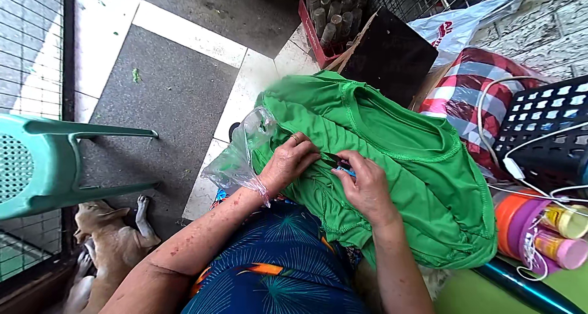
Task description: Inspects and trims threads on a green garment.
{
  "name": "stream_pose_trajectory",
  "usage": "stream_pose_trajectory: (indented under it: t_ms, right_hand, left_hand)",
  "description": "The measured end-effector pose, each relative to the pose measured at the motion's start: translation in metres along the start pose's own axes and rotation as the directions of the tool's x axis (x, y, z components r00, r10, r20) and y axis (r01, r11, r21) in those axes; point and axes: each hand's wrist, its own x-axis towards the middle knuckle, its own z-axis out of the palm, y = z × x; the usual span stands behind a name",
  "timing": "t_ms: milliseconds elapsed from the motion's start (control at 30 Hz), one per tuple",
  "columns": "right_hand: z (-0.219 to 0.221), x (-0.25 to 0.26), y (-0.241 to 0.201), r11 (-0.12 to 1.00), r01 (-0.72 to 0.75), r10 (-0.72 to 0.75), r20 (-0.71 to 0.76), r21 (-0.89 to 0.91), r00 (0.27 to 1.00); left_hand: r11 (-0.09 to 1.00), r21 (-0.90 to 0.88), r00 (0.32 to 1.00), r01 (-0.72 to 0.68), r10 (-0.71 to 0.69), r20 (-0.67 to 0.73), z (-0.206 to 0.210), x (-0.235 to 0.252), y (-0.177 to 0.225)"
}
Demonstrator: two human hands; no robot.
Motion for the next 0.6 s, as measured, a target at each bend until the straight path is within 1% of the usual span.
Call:
stream_pose_trajectory:
  t_ms: [100, 200, 400, 500, 600]
  right_hand:
    - [0.002, 0.001, -0.003, 0.992, 0.019, -0.019, 0.002, -0.124, 1.0]
    - [0.002, 0.002, -0.006, 0.982, 0.015, -0.012, 0.021, -0.19, 1.0]
    - [0.007, 0.007, -0.014, 0.955, 0.052, -0.041, 0.044, -0.291, 0.998]
    - [0.011, 0.011, -0.016, 0.945, 0.092, -0.081, 0.049, -0.315, 0.996]
    - [0.015, 0.013, -0.015, 0.938, 0.11, -0.094, 0.065, -0.329, 0.993]
  left_hand:
    - [1.0, -0.01, 0.999, -0.021, 0.02, -0.036, -0.001, -0.003, -0.003]
    - [1.0, -0.022, 1.0, -0.006, 0.005, -0.019, -0.001, -0.009, -0.005]
    - [0.998, -0.061, 0.997, -0.012, 0.008, -0.073, 0.005, -0.017, -0.007]
    - [0.997, -0.077, 0.991, -0.009, -0.001, -0.136, 0.012, -0.021, -0.004]
    - [0.998, -0.064, 0.987, 0.01, -0.02, -0.161, 0.015, -0.022, -0.002]
